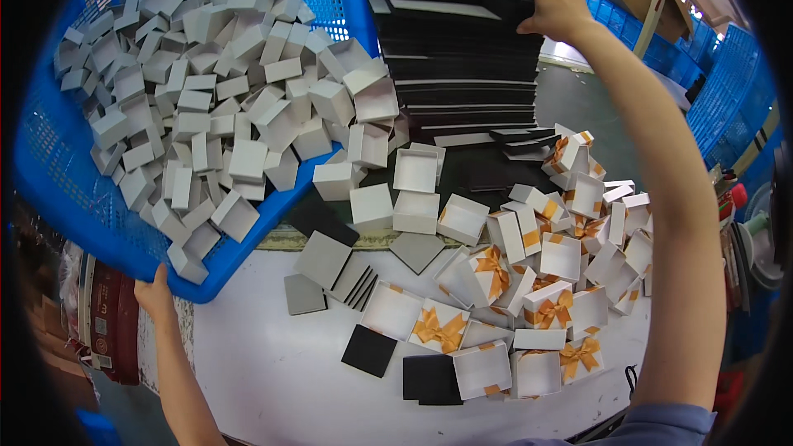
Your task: Assembling small white gift boxes with gold ribbons and placing black inserts inside them.
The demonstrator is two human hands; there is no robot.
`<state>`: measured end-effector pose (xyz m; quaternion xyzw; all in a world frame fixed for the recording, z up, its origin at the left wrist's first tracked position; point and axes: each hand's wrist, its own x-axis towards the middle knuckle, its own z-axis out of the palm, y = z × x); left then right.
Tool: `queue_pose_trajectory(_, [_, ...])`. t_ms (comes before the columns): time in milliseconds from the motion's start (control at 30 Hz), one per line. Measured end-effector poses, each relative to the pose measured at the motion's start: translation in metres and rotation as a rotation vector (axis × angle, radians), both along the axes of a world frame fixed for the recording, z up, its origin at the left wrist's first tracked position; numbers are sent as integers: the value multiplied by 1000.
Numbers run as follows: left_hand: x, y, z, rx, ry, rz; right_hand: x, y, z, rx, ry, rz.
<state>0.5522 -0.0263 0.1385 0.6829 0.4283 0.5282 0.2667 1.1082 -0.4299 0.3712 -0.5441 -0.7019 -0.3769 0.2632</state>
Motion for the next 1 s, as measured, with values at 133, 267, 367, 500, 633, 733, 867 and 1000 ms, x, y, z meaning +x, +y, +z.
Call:
queue_pose_trajectory(133, [-15, -4, 16, -30, 41, 8, -3, 16, 5, -33, -165, -1041])
queue_pose_trajectory(267, [-25, -6, 28, -65, 15, -32, -23, 7, 24, -77, -198, -947])
queue_pose_trajectory(367, [-33, -8, 23, -63, 21, -35, -53, 6, 23, -115, 91, -846])
queue_pose_trajectory(500, [-35, -18, 27, -201, -25, -129, -33, -1, 2, 22, -176, -670])
queue_pose_trajectory(633, [-2, -73, 25, 311, 196, 205, -14, 0, -7, -1, -215, -753])
queue_pose_trajectory(733, [96, -151, 91, 614, 393, -300, -23, 0, -7, -18, -217, -785])
queue_pose_trajectory(867, [279, -211, 192, 1031, 276, -789, -31, -3, -13, -39, -155, -809])
queue_pose_trajectory(1000, [414, -241, 266, 1094, 584, -822, -46, 7, -15, 29, -123, -682])
